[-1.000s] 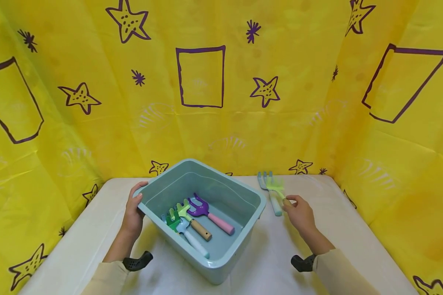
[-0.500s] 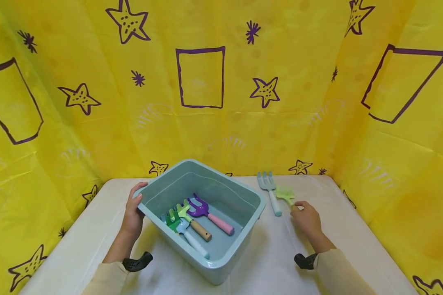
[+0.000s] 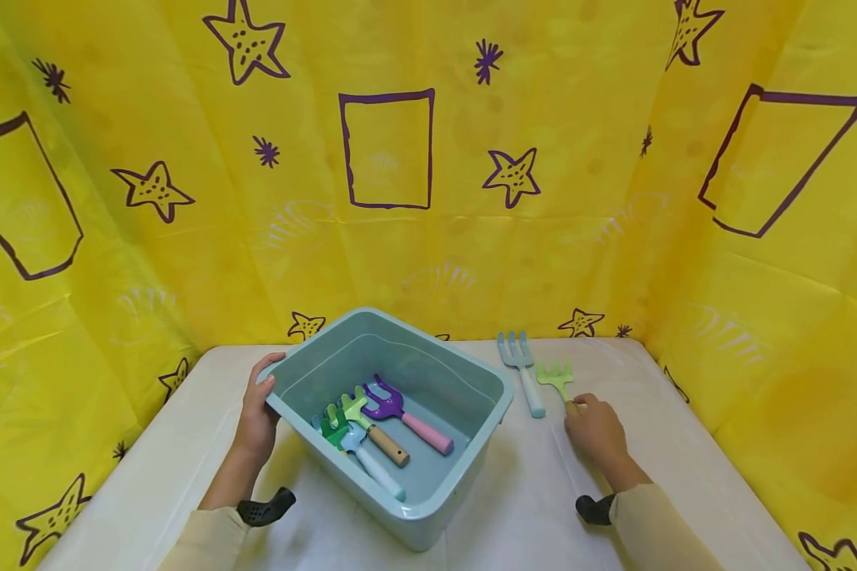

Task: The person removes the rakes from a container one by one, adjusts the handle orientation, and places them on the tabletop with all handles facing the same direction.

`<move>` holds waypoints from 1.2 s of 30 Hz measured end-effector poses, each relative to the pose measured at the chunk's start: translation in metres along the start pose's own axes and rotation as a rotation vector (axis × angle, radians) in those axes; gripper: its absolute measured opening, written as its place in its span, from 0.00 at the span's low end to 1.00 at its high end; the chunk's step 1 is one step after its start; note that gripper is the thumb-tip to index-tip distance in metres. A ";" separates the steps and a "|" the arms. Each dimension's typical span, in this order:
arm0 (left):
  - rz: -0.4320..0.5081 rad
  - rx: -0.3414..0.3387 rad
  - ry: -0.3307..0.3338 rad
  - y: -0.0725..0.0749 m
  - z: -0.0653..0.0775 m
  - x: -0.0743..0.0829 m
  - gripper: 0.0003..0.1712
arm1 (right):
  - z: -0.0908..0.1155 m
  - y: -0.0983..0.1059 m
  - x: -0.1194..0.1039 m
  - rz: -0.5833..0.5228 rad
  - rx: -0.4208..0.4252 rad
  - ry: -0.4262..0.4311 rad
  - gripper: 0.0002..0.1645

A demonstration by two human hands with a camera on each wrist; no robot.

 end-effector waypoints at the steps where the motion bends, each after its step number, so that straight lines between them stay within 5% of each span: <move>1: 0.000 0.000 0.000 0.000 0.000 0.000 0.28 | 0.001 0.000 -0.001 0.012 -0.007 0.017 0.25; 11: 0.011 0.001 -0.007 0.000 -0.001 -0.001 0.28 | 0.028 0.009 -0.002 0.068 -0.127 0.113 0.34; 21: 0.001 0.003 -0.002 0.000 -0.001 0.000 0.28 | 0.040 0.011 0.007 0.098 -0.129 0.165 0.32; 36: 0.016 0.021 -0.007 0.001 0.000 0.001 0.27 | 0.016 0.006 -0.003 0.089 -0.057 0.129 0.32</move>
Point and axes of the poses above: each hand's wrist, its own z-axis away from the middle knuckle, its own y-axis out of the back of the hand, x = y × z, the point moved 7 cm from there along -z, towards the middle knuckle, and after that the axes turned 3 degrees about -y, right-handed, at the moved point
